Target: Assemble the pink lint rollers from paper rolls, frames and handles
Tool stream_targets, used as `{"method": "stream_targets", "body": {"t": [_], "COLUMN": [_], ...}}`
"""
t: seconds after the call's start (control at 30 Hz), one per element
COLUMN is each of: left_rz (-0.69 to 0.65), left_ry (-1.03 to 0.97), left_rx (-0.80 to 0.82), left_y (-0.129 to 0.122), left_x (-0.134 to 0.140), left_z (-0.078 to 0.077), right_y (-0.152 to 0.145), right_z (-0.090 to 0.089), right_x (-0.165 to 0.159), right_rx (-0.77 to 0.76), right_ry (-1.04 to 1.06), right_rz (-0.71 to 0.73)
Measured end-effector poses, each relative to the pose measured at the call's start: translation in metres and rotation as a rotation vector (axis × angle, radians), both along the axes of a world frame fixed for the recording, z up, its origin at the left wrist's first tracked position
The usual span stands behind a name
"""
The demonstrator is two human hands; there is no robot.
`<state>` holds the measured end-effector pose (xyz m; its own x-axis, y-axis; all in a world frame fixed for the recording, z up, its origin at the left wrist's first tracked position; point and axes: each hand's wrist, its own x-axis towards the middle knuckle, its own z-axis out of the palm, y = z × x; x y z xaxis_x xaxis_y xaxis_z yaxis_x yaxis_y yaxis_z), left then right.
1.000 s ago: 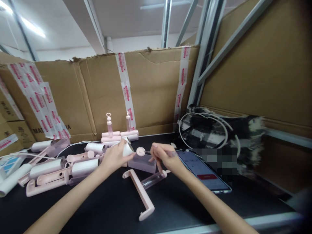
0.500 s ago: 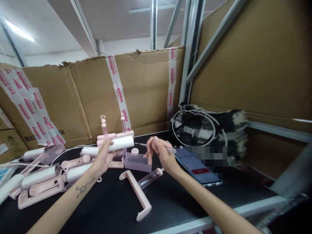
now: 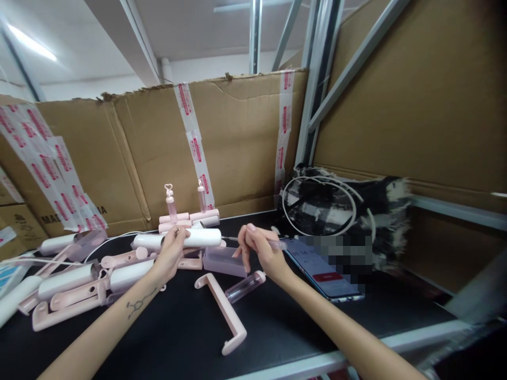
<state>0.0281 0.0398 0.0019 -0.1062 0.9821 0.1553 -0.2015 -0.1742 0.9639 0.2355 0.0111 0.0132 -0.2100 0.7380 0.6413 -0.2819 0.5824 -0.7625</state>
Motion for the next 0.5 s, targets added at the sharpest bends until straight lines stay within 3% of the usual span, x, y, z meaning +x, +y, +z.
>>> {"method": "stream_targets", "body": {"t": [0.2,0.37,0.5], "left_rz": [0.082,0.085,0.062], "left_ry": [0.094,0.103,0.093], "left_rx": [-0.017,-0.03,-0.03], "left_y": [0.004,0.007,0.007], "left_x": [-0.01,-0.009,-0.006], "left_z": [0.012,0.009,0.005], "right_y": [0.005,0.005,0.005], "right_z": [-0.007,-0.005,-0.007], "right_x": [-0.002,0.0,-0.001], "right_rx": [-0.15,-0.036,-0.028], "right_ry": [-0.118,0.069,0.057], "right_rz": [-0.003,0.083,0.076]}}
